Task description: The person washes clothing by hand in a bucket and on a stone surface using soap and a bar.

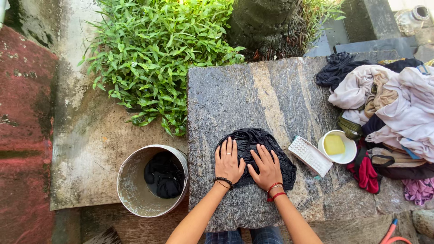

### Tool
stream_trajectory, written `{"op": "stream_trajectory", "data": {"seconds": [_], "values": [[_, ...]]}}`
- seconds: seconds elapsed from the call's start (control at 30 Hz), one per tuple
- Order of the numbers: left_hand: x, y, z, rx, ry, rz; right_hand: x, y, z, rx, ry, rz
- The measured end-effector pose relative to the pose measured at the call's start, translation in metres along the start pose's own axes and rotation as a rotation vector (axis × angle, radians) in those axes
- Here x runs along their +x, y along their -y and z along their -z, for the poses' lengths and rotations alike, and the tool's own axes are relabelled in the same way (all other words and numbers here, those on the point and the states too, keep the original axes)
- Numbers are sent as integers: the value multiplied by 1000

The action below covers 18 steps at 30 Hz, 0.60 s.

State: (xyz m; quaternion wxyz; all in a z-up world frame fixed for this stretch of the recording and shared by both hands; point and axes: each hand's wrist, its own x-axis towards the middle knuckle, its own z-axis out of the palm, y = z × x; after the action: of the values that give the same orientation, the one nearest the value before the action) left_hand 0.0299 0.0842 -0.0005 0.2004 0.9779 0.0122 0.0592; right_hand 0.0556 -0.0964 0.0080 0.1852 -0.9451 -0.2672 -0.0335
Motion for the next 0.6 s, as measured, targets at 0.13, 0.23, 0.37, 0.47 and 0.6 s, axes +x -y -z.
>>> {"op": "stream_trajectory", "data": {"seconds": [0.13,0.23,0.37,0.47,0.6], "values": [[0,-3,0,-8,14,6,-2,-1,1,-7,10,-6],[2,-3,2,2,14,10,-1,-1,3,-3,4,0],[3,-4,4,16,20,12,1,-1,3,4,10,-8],[3,-4,5,-10,-4,16,-3,2,3,5,21,-13],[8,-3,5,-19,-16,18,3,-3,1,-3,29,11]]}}
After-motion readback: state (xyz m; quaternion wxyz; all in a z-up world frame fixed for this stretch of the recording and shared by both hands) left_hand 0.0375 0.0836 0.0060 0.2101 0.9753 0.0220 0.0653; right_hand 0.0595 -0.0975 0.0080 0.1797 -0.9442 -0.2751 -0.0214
